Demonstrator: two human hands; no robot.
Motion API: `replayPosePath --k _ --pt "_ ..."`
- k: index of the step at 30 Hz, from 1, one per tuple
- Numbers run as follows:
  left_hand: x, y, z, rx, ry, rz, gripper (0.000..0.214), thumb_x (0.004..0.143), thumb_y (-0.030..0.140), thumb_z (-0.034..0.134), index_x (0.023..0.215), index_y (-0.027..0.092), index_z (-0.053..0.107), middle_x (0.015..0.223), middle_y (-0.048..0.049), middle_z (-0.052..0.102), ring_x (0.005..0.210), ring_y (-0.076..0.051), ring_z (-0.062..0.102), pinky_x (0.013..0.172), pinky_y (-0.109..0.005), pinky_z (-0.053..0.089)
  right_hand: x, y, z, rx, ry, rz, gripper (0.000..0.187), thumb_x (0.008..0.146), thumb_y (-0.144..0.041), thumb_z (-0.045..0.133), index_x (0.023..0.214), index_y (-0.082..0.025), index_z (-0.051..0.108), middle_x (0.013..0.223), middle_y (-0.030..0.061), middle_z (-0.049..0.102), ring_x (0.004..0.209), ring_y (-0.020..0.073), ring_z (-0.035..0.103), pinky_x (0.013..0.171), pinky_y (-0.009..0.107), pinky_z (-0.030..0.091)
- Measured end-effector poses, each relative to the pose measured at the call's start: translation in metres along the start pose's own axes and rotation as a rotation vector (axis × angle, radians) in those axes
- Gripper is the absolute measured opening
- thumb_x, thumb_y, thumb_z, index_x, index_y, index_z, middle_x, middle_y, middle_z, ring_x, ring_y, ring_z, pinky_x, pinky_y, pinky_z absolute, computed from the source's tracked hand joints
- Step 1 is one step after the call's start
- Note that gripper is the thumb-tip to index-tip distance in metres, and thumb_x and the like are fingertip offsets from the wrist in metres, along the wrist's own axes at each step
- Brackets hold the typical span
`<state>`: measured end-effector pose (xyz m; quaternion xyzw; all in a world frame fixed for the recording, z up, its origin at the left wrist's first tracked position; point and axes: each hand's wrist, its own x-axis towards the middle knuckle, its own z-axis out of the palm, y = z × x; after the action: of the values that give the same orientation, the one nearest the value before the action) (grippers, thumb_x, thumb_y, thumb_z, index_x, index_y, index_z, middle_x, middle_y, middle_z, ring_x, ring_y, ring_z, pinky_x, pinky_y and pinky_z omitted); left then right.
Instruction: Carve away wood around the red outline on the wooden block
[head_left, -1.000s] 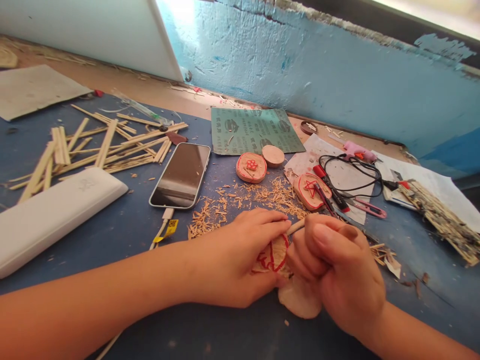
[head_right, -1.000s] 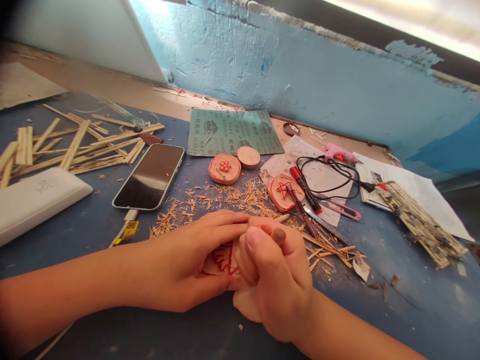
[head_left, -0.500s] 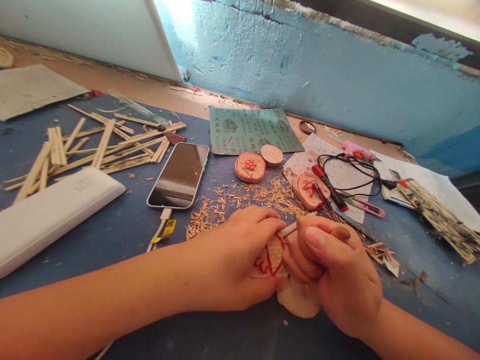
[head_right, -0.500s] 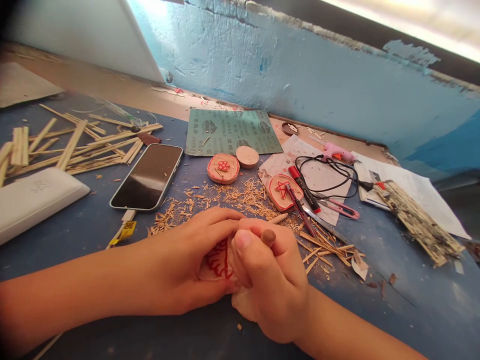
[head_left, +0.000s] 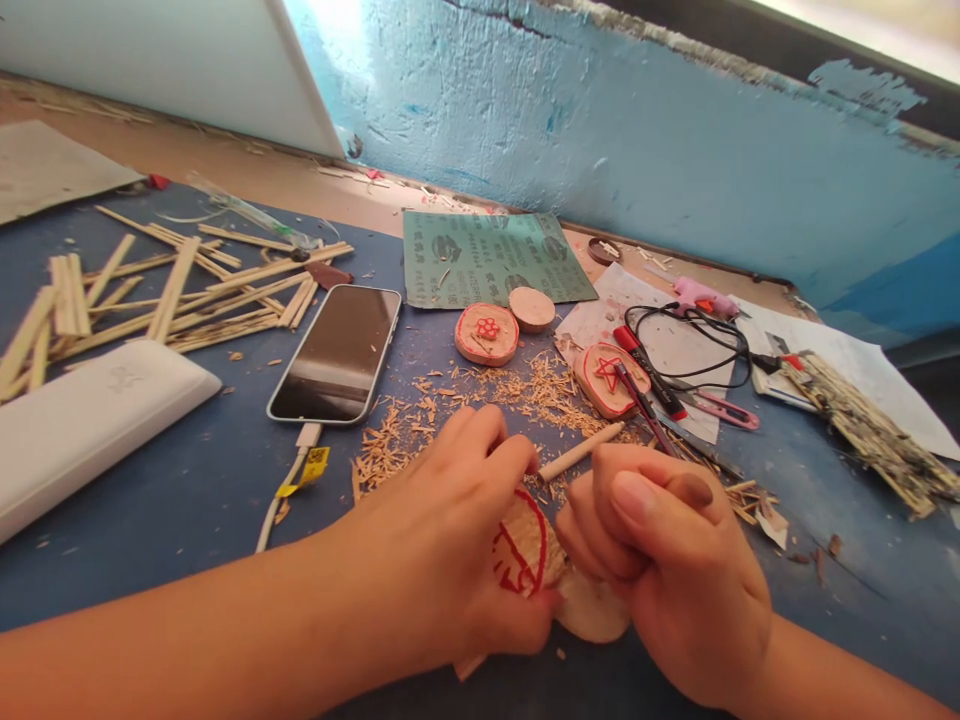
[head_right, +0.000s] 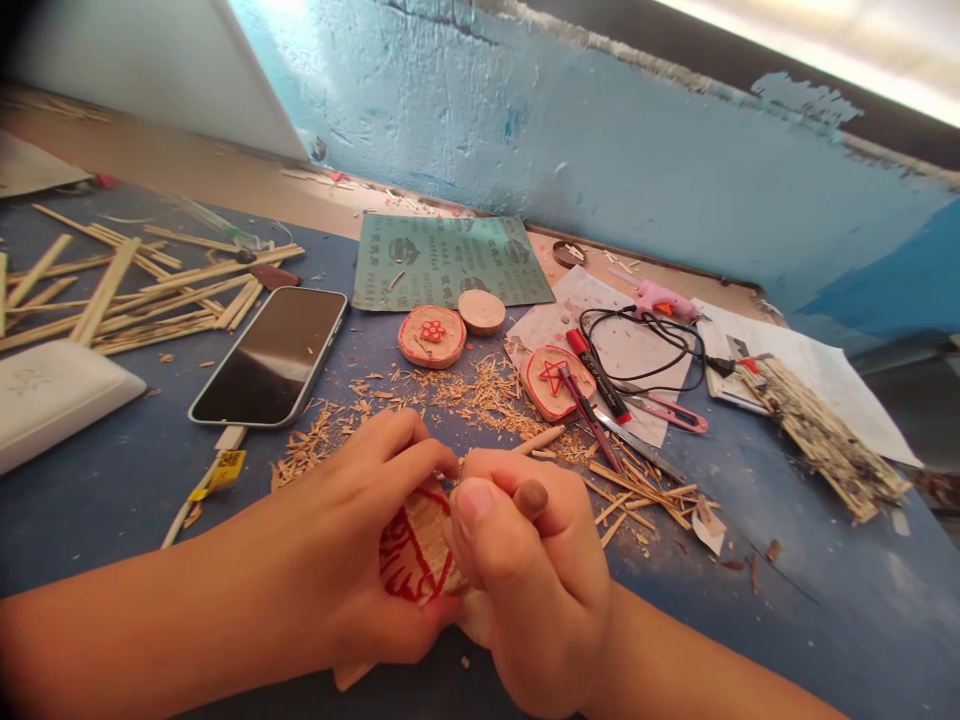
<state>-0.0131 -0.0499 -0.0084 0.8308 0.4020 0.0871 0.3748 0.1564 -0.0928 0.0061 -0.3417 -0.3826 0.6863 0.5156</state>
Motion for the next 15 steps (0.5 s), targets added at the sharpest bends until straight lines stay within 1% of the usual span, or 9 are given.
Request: replayPosePath --k 3,8,12,15 --pt "0.002 -0.002 0.0 -0.044 -0.001 0.013 0.049 0.064 0.036 0.081 0.107 0.019 0.064 0.112 -0.0091 0.051 0.11 -0.035 0.055 0.09 -0.054 0.055 0.003 -0.002 -0.001 0.006 -0.013 -0.01 0.049 0.101 -0.031 0.061 0.06 -0.021 0.036 0.053 -0.0085 0.023 0.045 0.007 0.019 0.044 0.023 0.021" --pt "0.006 -0.01 0.002 -0.137 0.044 0.116 0.052 0.063 0.03 0.084 0.111 0.019 0.066 0.115 -0.0074 0.053 0.111 -0.03 0.056 0.097 -0.049 0.055 0.001 -0.008 -0.01 -0.02 -0.069 -0.027 0.05 0.099 -0.035 0.063 0.059 -0.021 0.035 0.051 -0.0082 0.025 0.044 0.0071 0.021 0.044 0.024 0.021" --pt "0.006 -0.012 0.005 -0.12 0.064 0.115 0.05 0.066 0.031 0.084 0.111 0.021 0.066 0.118 -0.0071 0.054 0.112 -0.029 0.058 0.097 -0.045 0.055 -0.003 -0.017 -0.017 -0.042 -0.138 -0.014 0.057 0.096 -0.043 0.071 0.058 -0.022 0.034 0.05 -0.0082 0.027 0.044 0.0079 0.024 0.045 0.027 0.023" --pt "0.006 -0.012 0.005 -0.116 0.052 0.119 0.049 0.067 0.032 0.084 0.111 0.021 0.067 0.119 -0.0073 0.054 0.112 -0.029 0.058 0.097 -0.045 0.056 -0.002 -0.018 -0.02 -0.072 -0.157 -0.013 0.061 0.097 -0.046 0.073 0.057 -0.021 0.034 0.05 -0.0083 0.027 0.044 0.0073 0.026 0.044 0.027 0.023"
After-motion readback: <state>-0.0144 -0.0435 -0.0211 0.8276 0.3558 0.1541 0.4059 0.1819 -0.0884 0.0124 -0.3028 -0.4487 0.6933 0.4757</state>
